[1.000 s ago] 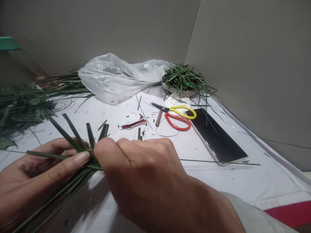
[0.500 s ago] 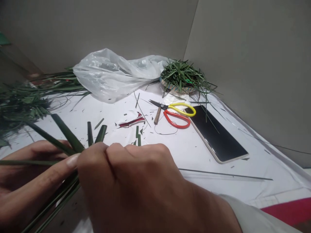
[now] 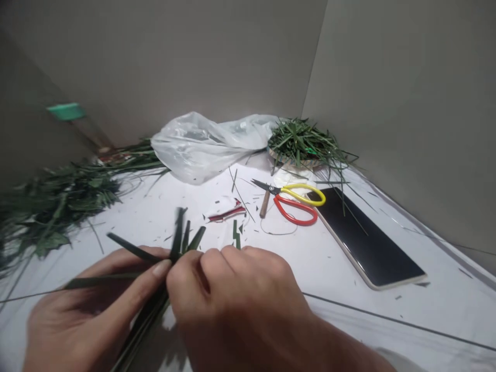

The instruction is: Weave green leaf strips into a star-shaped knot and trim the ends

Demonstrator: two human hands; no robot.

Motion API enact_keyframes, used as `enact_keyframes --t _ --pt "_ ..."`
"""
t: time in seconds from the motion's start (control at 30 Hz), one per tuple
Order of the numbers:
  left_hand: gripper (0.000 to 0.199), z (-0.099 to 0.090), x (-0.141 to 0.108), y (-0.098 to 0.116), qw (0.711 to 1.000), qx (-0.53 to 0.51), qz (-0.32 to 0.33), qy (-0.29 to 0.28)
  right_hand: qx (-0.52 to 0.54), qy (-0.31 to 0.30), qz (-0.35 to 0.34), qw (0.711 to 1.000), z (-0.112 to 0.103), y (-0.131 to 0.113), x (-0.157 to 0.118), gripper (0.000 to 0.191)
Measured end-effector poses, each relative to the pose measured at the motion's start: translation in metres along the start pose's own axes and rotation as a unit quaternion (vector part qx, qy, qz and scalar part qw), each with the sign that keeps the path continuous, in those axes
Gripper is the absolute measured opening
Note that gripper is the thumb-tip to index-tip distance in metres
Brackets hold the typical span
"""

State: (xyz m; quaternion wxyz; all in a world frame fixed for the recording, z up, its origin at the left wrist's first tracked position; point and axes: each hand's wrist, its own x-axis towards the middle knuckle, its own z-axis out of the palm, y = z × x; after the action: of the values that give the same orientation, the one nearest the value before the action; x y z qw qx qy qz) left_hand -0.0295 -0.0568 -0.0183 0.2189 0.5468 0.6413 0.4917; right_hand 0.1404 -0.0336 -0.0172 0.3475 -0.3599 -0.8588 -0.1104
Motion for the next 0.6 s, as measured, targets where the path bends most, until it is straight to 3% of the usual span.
enact_keyframes --t 0.07,0.23,0.37,0.6 --pt "0.003 0.0 0.002 -0.001 0.999 -0.024 -0.007 -0.021 -0.005 0.024 -0.023 0.999 0.002 0.006 0.0 0.028" --pt "0.006 0.0 0.004 -0.001 0.999 -0.037 -0.031 -0.017 0.042 0.008 -0.05 0.998 0.005 0.013 0.0 0.029" --pt "0.01 -0.002 0.003 0.0 0.995 -0.059 -0.064 -0.048 0.067 -0.007 -0.05 0.996 0.003 0.015 0.002 0.03" --pt "0.014 -0.004 0.006 -0.003 0.988 -0.094 -0.099 -0.068 0.056 0.025 -0.023 0.998 0.005 0.016 0.003 0.034"
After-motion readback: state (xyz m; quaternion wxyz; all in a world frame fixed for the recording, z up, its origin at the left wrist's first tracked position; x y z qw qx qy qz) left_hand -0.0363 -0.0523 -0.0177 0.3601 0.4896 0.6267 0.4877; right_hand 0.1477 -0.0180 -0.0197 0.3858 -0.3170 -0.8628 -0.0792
